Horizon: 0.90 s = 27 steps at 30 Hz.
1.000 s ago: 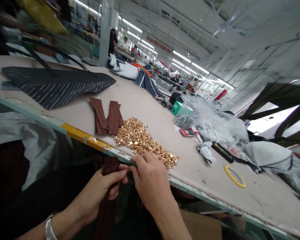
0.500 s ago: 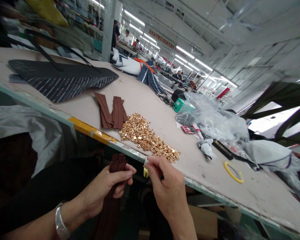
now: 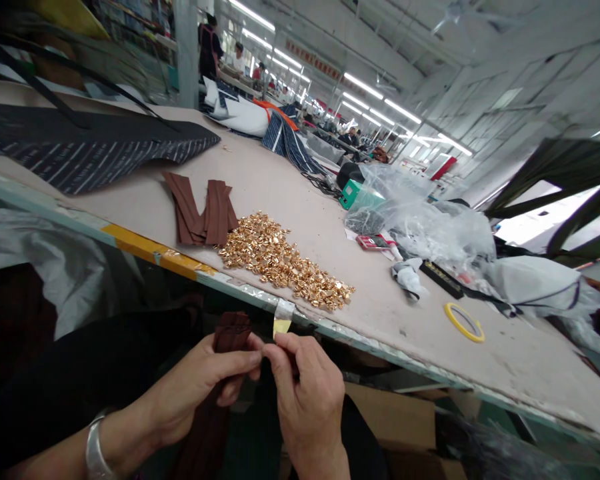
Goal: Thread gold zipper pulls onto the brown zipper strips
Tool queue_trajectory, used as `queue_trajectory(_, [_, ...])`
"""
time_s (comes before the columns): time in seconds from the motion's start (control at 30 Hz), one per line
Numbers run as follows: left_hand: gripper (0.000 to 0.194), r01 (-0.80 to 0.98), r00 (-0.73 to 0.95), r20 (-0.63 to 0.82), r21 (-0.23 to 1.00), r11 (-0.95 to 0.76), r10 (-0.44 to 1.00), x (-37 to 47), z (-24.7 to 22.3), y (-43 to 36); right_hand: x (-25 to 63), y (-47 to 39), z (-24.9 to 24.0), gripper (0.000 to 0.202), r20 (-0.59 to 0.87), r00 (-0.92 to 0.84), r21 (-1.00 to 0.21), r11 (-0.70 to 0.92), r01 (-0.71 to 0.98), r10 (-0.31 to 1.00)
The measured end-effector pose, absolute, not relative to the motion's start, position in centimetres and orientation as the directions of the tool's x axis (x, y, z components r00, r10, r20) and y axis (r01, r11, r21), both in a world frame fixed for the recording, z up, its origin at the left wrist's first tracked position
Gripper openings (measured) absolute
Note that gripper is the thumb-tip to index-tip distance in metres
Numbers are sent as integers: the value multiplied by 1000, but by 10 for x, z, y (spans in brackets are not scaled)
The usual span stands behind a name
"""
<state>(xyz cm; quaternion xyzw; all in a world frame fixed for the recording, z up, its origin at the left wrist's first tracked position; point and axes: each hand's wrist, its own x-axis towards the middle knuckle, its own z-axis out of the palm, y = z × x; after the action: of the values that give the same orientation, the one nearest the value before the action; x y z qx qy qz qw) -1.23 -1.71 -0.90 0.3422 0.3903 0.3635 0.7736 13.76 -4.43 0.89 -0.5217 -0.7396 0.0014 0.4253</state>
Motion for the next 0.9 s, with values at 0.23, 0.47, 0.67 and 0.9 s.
queue_trajectory(0.23, [10, -277, 481, -343, 814, 511, 807, -13, -9, -21, 131, -38, 7, 9, 503, 72, -632, 310, 710, 861])
queue_trajectory(0.47, [25, -251, 586, -329, 795, 552, 740, -13, -5, -23, 130, -32, 8, 16, 288, 249, -856, 132, 500, 925])
queue_trajectory(0.67, [26, -385, 624, -147, 797, 465, 768, -9, -4, -26, 129, -58, 6, 8, 158, 118, -938, 112, 329, 980])
queue_trajectory(0.9, [36, -413, 587, -117, 808, 420, 801, -3, -8, -30, 122, -62, 3, 18, 132, 139, -977, 105, 184, 982])
